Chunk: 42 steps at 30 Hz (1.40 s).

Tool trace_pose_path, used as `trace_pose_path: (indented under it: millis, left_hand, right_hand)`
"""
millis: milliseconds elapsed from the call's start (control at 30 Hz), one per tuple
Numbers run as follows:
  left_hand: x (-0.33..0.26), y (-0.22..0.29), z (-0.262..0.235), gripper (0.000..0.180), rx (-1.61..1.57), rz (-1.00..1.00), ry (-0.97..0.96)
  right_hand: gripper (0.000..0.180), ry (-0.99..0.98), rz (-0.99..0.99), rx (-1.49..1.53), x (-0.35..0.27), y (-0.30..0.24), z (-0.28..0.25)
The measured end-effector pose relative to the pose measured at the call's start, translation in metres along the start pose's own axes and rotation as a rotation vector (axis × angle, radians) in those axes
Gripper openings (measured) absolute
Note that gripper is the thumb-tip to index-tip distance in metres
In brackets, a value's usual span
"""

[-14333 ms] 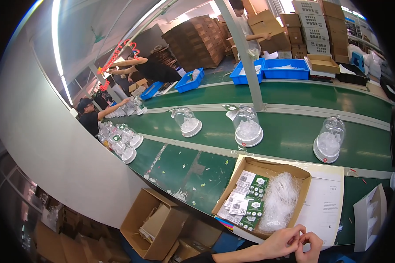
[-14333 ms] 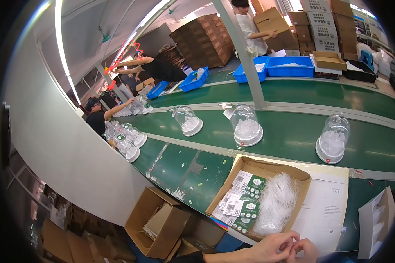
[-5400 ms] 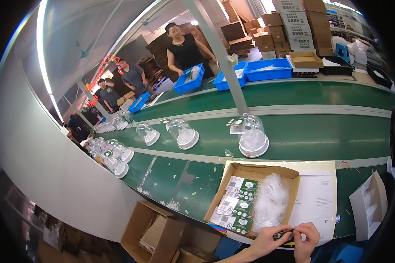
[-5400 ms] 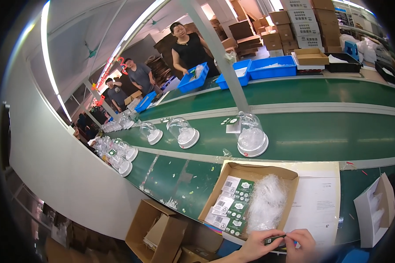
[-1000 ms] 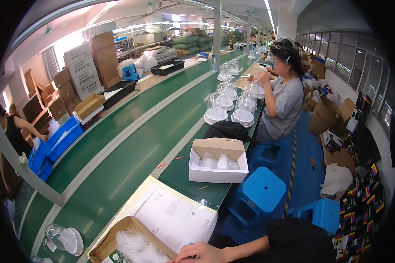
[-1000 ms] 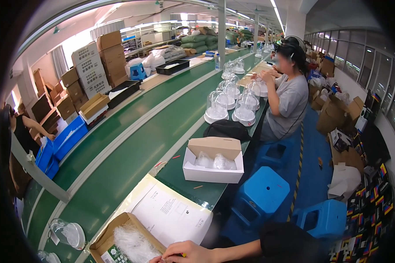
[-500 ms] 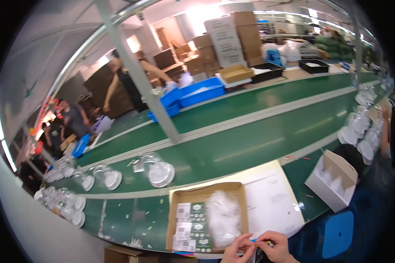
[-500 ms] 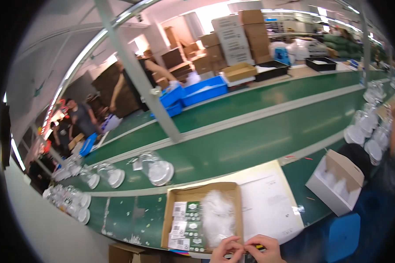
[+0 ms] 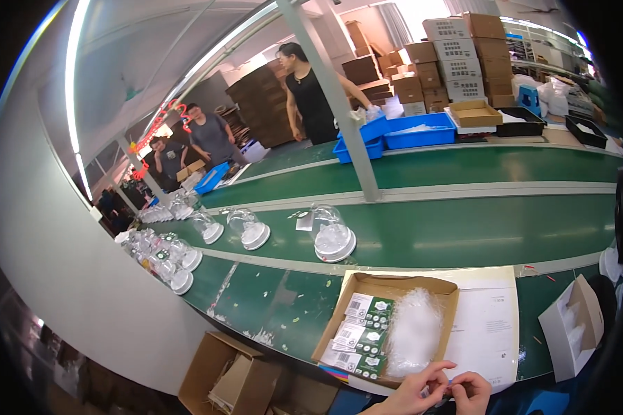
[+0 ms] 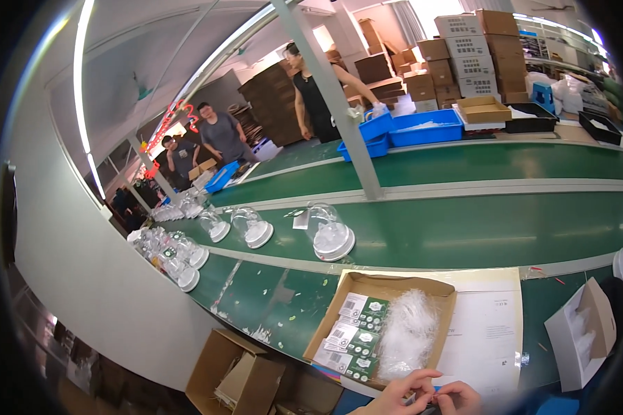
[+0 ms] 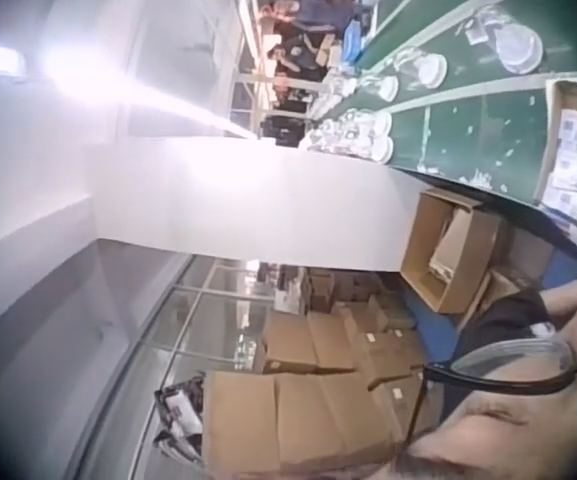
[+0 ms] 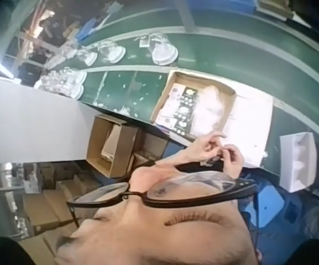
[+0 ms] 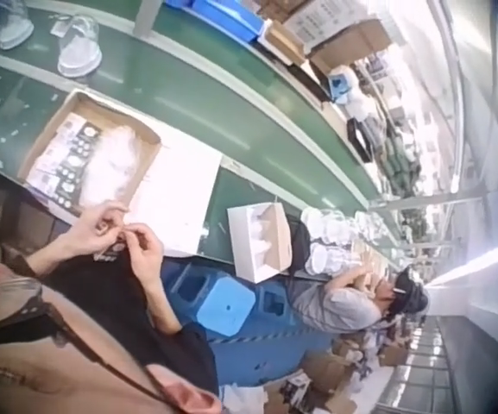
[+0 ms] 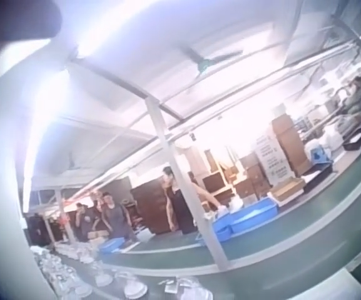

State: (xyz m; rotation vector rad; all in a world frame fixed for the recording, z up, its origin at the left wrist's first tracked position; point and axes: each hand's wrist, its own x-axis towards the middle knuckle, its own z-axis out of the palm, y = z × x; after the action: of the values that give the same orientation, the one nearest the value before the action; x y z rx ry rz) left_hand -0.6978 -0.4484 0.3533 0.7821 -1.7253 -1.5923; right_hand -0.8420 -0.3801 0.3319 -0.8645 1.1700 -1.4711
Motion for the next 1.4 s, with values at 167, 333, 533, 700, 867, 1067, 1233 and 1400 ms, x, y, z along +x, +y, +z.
trace_pose_path:
  millis: [167,333,533,700,867,1067,1233,1400]
  left_hand:
    - [0.002,0.000,-0.001,0.043,-0.036,-0.037,-0.047]
    - [-0.002,0.005,-0.003,0.043,0.007,-0.022,-0.044]
    - [0.002,-0.004,-0.003,0.042,0.016,-0.057,-0.032]
    - [0.001,-0.003,-0.008,0.039,-0.008,-0.116,-0.049]
    - [0.005,0.004,-0.008,0.036,0.009,-0.026,-0.067]
    - [0.017,0.018,-0.014,0.031,0.115,0.043,-0.111]
    - [0.020,0.007,-0.013,0.029,0.036,0.091,-0.093]
    - [0.023,0.012,-0.012,0.028,0.017,0.031,-0.125]
  right_hand:
    - [0.006,-0.021,-0.052,-0.097,0.001,0.004,-0.005]
    - [0.005,-0.082,-0.113,-0.149,0.002,-0.003,-0.002]
    - [0.004,-0.049,-0.067,-0.147,0.006,-0.003,-0.001]
    - [0.005,-0.045,-0.102,-0.231,0.007,-0.005,0.002]
    - [0.008,-0.053,-0.129,-0.274,0.010,0.001,-0.004]
    - [0.008,-0.007,-0.352,-0.411,0.013,-0.017,0.002]
    - [0.008,-0.014,-0.380,-0.442,0.015,-0.015,-0.001]
    - [0.008,-0.003,-0.314,-0.394,0.014,-0.007,-0.008]
